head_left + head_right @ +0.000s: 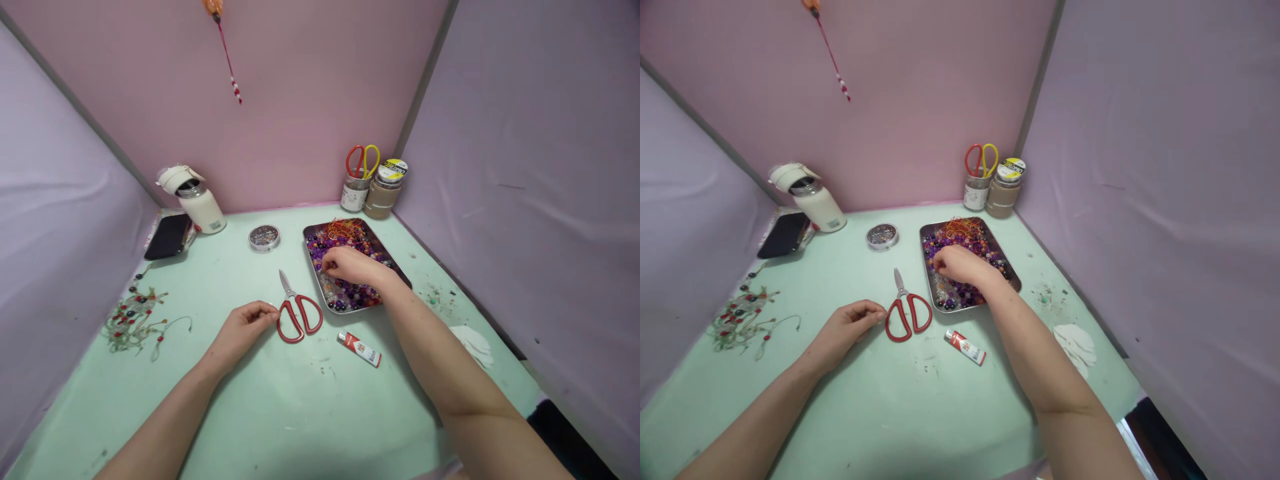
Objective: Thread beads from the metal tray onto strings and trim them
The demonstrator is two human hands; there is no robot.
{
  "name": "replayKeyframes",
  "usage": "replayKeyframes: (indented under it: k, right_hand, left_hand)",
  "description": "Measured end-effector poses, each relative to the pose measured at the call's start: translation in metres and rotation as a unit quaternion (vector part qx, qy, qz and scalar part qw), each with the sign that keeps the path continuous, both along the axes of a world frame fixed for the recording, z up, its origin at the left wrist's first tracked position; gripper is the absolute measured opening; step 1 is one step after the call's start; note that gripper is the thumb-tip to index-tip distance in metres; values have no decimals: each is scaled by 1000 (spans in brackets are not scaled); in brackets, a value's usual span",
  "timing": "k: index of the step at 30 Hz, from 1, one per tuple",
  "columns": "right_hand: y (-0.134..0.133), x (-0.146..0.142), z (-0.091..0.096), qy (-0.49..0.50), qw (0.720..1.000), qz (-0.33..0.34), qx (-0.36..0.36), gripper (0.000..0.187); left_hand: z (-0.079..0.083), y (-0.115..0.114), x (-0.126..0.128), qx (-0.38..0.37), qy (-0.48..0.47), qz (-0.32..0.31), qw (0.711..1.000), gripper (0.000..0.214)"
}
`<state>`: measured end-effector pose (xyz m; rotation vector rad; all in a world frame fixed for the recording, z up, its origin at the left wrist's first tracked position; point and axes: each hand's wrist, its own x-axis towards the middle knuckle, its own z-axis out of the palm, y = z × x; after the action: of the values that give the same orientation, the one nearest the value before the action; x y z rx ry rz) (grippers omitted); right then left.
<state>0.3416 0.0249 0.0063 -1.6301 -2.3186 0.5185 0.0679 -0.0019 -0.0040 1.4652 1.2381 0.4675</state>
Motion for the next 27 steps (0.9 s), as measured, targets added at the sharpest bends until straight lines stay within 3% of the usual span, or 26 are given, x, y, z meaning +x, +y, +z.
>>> replayKeyframes:
  k: [10, 17, 23, 27]
  right_hand:
    - [-3, -20, 0, -108, 993, -18, -37, 19]
    - [-5, -19, -1, -127, 991, -25, -33, 17]
    - [-14, -12, 18, -45, 995, -85, 28, 14]
    - [-22, -37, 26, 132, 989, -65, 16, 11]
  left_hand:
    - [-1, 0, 1, 3, -6, 5, 1000, 30]
    - [-3, 0, 0, -7, -34, 18, 999, 28]
    - [-8, 0, -2, -24, -71, 49, 996, 28]
    - [-9, -1, -2, -17, -101, 70, 992, 29]
